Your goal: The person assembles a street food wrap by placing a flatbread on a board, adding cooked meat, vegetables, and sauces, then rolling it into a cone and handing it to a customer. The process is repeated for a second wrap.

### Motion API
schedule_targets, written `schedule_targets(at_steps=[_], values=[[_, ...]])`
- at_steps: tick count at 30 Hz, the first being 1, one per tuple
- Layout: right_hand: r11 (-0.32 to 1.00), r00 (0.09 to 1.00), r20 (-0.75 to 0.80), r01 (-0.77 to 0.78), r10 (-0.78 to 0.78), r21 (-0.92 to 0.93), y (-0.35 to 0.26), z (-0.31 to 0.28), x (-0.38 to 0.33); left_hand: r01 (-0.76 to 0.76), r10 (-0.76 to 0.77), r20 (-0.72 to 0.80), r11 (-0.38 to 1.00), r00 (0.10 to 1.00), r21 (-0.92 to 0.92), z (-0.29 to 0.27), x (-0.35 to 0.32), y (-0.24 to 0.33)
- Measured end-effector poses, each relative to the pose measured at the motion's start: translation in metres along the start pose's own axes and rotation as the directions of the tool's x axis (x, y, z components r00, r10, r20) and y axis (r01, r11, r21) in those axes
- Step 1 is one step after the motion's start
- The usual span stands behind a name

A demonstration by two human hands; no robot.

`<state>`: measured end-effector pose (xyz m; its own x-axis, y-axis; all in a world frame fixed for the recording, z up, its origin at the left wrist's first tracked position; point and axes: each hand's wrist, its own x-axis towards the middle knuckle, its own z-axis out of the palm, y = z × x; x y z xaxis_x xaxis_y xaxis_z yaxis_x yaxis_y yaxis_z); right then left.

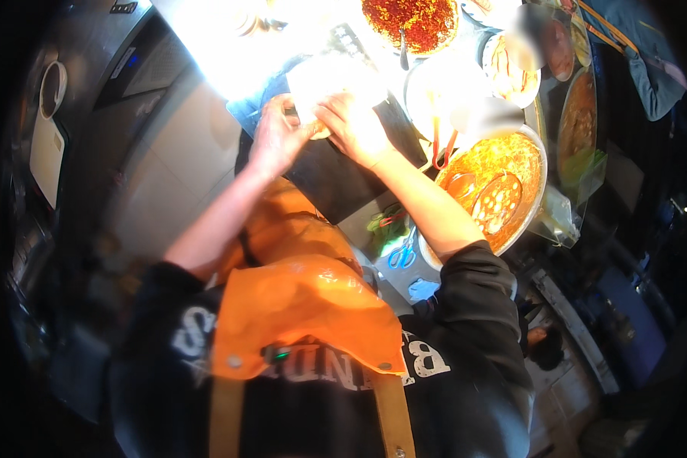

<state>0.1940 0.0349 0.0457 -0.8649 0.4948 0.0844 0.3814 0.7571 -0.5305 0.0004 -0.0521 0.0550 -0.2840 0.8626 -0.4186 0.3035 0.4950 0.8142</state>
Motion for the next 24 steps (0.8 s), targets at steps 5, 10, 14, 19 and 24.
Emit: schedule_targets(at_steps=[5,10,14,19,24], values=[[0.974,0.981,0.187,-0.09,0.051,0.21,0.02,-0.026,0.04,-0.628,0.671,0.047,0.663,0.74,0.407,0.005,-0.015,-0.017],[0.942,0.966,0.163,-0.234,0.199,0.239,0.018,-0.061,0.051,-0.711,0.711,0.168,0.594,0.683,0.376,-0.003,0.035,-0.018],[0.939,0.946,0.045,-0.323,0.32,0.115,0.011,-0.066,0.036,-0.55,0.473,0.32,0.806,0.821,0.22,-0.02,0.079,0.011],[0.829,0.857,0.163,-0.514,0.489,0.221,0.049,-0.063,0.065,-0.298,0.164,0.44,0.92,0.883,0.255,-0.028,0.128,0.046],[0.735,0.79,0.219,-0.614,0.573,0.289,0.066,-0.079,0.086,-0.773,0.676,0.382,0.596,0.63,0.219,-0.027,0.121,0.042]])
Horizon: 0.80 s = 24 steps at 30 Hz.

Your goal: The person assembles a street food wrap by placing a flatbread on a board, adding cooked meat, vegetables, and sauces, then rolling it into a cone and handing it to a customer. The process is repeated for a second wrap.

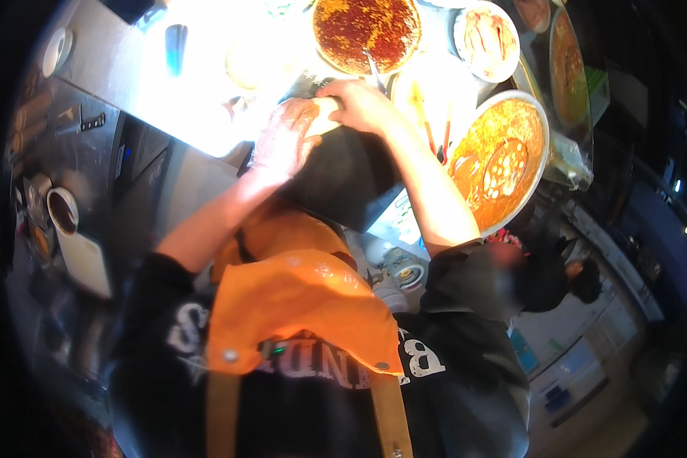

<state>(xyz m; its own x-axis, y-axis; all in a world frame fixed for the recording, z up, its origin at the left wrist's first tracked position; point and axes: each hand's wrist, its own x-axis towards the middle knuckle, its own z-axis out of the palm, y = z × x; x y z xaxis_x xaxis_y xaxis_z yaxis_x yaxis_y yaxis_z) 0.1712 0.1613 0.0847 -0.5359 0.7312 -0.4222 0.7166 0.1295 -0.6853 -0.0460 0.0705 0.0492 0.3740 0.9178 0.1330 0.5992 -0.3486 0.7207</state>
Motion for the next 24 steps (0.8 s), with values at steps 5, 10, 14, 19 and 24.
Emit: schedule_targets(at_steps=[5,10,14,19,24], values=[[0.978,0.944,-0.305,0.062,-0.123,-0.201,-0.011,0.021,-0.038,0.069,-0.069,0.081,0.998,0.994,-0.002,0.023,0.003,-0.031],[0.996,0.694,-0.719,-0.037,-0.028,-0.075,-0.062,0.08,-0.107,-0.428,0.464,-0.159,0.877,0.871,0.219,0.014,0.02,-0.031],[0.94,0.698,-0.653,-0.084,0.293,0.332,-0.099,0.16,-0.232,-0.272,0.259,0.087,0.943,0.962,0.191,-0.009,0.024,0.009],[0.579,0.147,-0.66,-0.64,0.737,0.505,0.004,0.246,-0.39,-0.292,0.291,0.037,0.935,0.956,0.199,-0.028,-0.027,0.045],[0.417,0.096,-0.679,-0.847,0.728,0.328,0.108,0.29,-0.376,-0.139,0.105,0.154,0.963,0.982,0.23,-0.043,-0.109,0.078]])
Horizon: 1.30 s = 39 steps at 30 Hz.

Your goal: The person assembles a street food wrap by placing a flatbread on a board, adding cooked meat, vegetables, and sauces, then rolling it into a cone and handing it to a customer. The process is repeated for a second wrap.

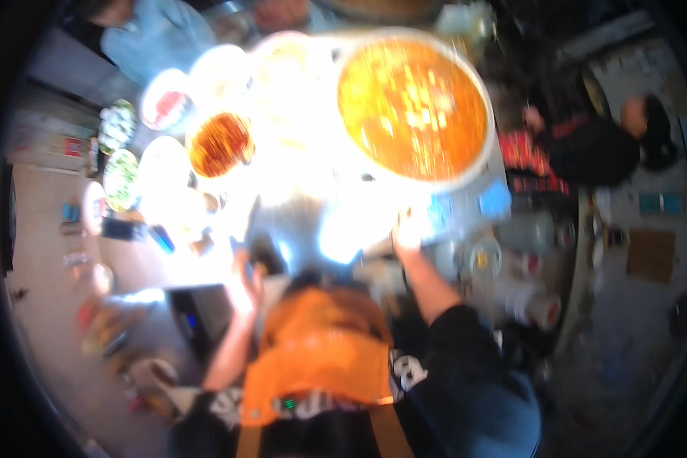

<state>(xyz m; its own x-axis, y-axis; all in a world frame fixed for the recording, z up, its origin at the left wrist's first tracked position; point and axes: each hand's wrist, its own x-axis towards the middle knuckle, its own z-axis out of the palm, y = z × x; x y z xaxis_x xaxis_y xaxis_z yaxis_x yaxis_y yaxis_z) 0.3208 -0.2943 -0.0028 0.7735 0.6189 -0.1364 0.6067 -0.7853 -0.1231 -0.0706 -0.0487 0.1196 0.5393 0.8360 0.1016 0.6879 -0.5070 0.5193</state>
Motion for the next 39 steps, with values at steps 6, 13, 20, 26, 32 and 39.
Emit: schedule_targets(at_steps=[6,13,20,26,32,39], values=[[0.974,0.949,-0.313,0.103,-0.035,0.202,0.004,0.016,0.003,0.138,-0.111,0.12,0.959,0.987,-0.246,-0.002,-0.086,0.044],[0.955,0.948,-0.218,0.265,-0.233,0.132,-0.017,-0.029,-0.032,0.761,-0.513,0.722,-0.186,0.464,-0.622,0.052,-0.14,-0.016],[0.381,0.487,-0.052,0.741,-0.872,0.553,-0.178,-0.094,-0.267,0.852,-0.589,0.675,0.047,0.445,-0.521,0.122,-0.151,-0.082],[0.493,0.462,0.173,0.806,-0.87,0.327,-0.302,-0.001,-0.374,0.845,-0.51,0.674,0.341,0.534,-0.412,0.169,-0.212,-0.197],[0.512,0.401,0.356,0.801,-0.844,0.312,-0.342,0.154,-0.409,0.742,-0.62,0.579,0.007,0.529,-0.67,0.182,-0.308,-0.266],[0.321,0.253,0.197,0.75,-0.947,0.579,-0.331,0.314,-0.419,0.793,-0.642,0.546,0.165,0.538,-0.586,0.166,-0.384,-0.279]])
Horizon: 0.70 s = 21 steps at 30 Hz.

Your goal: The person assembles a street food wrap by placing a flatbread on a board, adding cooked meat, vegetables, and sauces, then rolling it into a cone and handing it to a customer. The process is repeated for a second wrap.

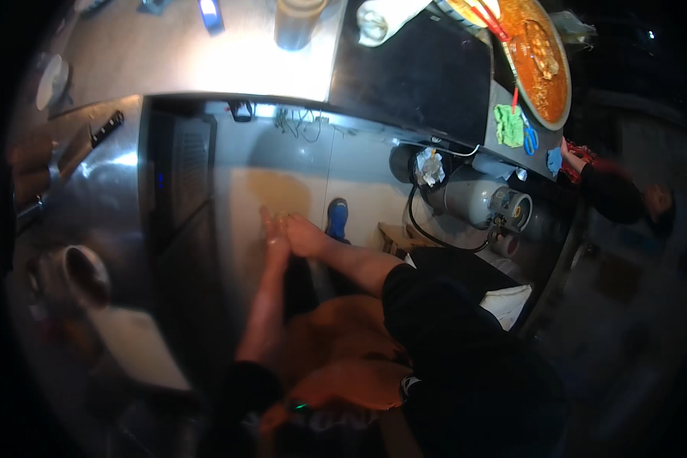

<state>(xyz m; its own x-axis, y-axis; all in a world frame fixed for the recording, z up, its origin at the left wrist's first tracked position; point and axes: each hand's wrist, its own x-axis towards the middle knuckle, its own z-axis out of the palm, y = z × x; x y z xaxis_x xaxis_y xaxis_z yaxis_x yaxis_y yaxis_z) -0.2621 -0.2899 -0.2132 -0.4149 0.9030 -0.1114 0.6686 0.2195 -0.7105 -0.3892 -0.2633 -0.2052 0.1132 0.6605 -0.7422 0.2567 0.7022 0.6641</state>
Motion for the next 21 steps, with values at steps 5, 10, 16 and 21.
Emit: schedule_targets(at_steps=[5,10,16,21], values=[[0.733,0.802,-0.162,-0.592,0.574,-0.335,0.088,0.046,-0.006,-0.323,0.231,0.549,0.943,0.804,0.076,-0.011,-0.063,-0.028],[0.66,0.412,-0.848,-0.745,0.333,-0.102,0.252,-0.106,0.005,-0.097,-0.024,0.531,0.975,0.847,0.198,-0.033,-0.093,-0.114],[0.51,0.46,-0.444,-0.86,0.769,-0.007,0.353,-0.224,0.031,0.148,-0.363,0.415,0.873,0.834,0.466,-0.076,-0.073,-0.16],[0.574,0.255,-0.674,-0.761,0.693,0.302,0.195,-0.106,0.022,0.46,-0.385,0.353,0.874,0.853,-0.158,-0.033,-0.037,-0.095]])
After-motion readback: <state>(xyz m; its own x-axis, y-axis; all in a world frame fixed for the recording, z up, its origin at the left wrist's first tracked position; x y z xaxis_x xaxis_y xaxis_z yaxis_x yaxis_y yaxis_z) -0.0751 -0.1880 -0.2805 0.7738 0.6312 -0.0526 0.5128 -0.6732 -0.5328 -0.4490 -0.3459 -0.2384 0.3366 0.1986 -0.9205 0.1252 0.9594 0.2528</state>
